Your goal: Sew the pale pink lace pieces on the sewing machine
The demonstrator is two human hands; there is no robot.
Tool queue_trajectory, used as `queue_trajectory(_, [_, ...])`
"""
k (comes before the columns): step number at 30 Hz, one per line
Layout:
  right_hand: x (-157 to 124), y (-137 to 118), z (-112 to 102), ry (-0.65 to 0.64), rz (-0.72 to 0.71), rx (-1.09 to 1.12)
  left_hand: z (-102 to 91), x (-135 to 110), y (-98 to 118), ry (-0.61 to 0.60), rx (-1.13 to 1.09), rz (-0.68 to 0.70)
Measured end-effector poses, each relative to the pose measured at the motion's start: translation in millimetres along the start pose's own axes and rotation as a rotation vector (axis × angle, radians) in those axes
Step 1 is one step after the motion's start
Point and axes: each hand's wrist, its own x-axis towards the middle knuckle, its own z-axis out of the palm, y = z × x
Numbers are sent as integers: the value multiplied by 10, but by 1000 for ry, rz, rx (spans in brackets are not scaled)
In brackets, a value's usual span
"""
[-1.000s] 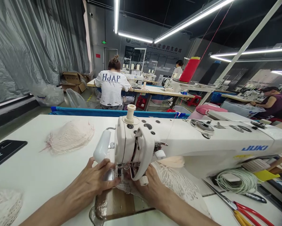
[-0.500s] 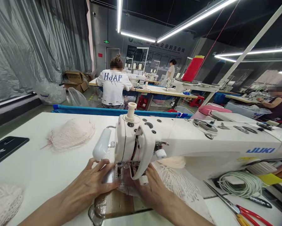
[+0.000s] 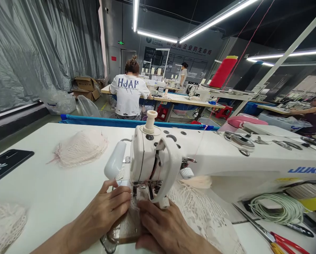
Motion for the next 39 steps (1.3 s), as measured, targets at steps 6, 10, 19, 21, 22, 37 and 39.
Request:
queue_trajectory(6, [-37, -16, 4, -29, 11, -61, 34, -14, 10, 19, -19, -31])
queue_trajectory(10, [-45, -10, 40, 13, -13, -80, 36, -12, 21, 22, -16, -37])
queue_trajectory(19, [-16, -16, 71, 91, -1, -64, 56, -13, 23, 20, -37, -48])
queue_trajectory(21, [-7, -1, 83, 108, 12, -71, 74, -30, 11, 19, -46, -63])
queue_trajectory(22, [-3, 8, 89, 119, 19, -79, 83, -37, 4, 24, -47, -73])
queue_trajectory(37, [143, 56, 194, 79, 157, -236, 4, -27, 2, 58, 145, -247])
queue_trajectory(39, [168, 12, 131, 20, 135, -165, -58, -61, 51, 30, 130, -283])
